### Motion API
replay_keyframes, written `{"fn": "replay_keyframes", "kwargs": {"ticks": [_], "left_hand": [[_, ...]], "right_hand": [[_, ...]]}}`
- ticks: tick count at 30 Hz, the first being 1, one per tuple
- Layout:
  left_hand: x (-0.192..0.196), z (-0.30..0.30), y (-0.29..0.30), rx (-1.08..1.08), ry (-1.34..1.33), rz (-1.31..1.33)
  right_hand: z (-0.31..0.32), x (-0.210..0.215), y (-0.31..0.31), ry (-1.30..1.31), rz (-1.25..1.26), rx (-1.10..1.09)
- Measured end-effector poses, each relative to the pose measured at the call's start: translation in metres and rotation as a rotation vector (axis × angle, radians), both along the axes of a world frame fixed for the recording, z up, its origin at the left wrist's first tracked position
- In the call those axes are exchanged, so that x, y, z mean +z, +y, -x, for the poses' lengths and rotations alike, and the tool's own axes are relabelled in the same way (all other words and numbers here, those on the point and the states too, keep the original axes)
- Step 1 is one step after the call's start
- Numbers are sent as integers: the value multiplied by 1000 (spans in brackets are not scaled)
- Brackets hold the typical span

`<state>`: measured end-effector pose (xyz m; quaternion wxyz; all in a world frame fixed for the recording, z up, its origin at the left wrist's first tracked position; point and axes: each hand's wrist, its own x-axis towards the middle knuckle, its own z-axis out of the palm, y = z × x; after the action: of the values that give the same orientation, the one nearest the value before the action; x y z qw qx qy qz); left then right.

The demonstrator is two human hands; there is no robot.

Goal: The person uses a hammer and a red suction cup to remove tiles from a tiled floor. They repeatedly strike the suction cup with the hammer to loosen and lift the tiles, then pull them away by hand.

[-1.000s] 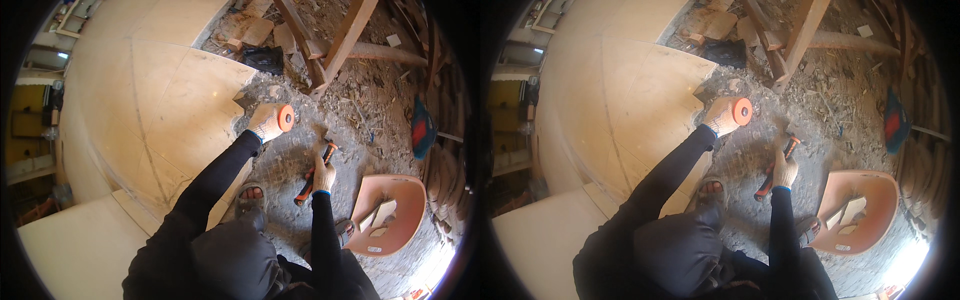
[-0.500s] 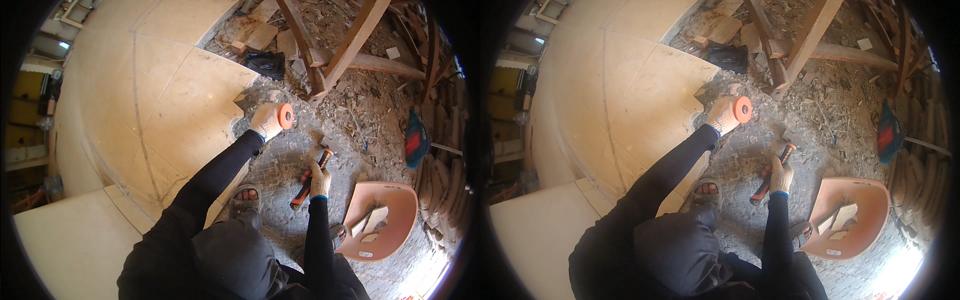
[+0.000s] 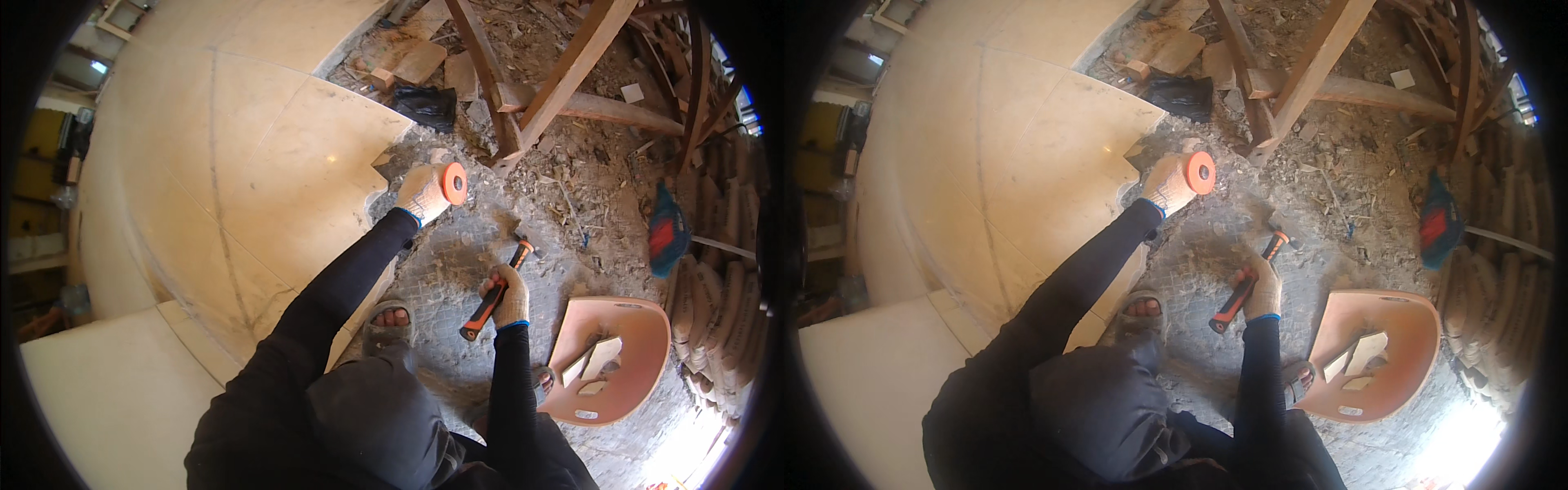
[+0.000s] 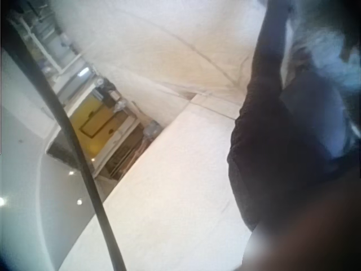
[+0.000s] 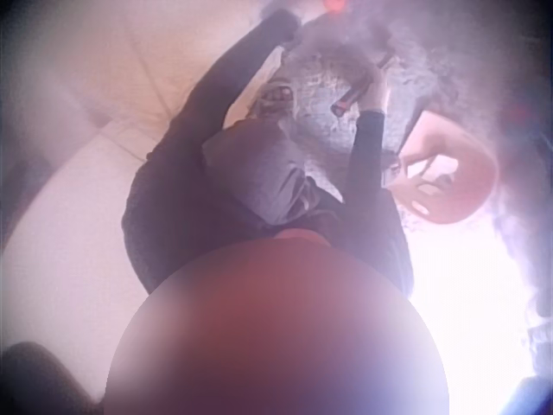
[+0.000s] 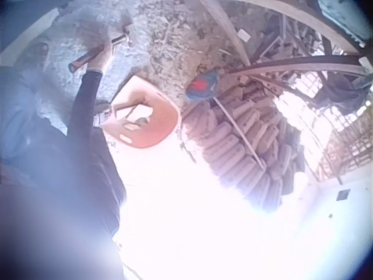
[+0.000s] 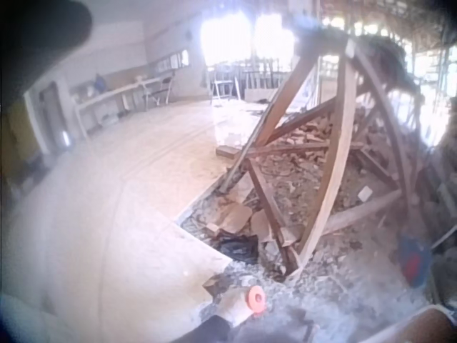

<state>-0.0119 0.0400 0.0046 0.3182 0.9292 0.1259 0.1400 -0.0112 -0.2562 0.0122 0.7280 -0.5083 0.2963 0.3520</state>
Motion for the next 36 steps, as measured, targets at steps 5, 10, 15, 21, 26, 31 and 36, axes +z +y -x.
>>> {"fn": "replay_keyframes", "kwargs": {"ticks": [5, 10, 15, 21, 26, 31, 36], "left_hand": [[5, 0, -5, 7, 37, -5], [12, 1, -8, -20, 122, -6], [11, 0, -6, -27, 111, -8], [7, 2, -4, 36, -36, 37], [9, 2, -7, -18, 36, 26], [-2, 2, -7, -22, 65, 60], [-14, 4, -3, -57, 9, 35]], "right_hand": [[-19, 50, 9, -42, -120, -79], [8, 86, 55, -470, 113, -78], [31, 96, 74, -281, 203, 412], [16, 115, 69, -514, 265, 135], [24, 101, 85, -467, 332, 169], [12, 105, 69, -408, 296, 333], [-4, 121, 66, -613, 158, -169]]}}
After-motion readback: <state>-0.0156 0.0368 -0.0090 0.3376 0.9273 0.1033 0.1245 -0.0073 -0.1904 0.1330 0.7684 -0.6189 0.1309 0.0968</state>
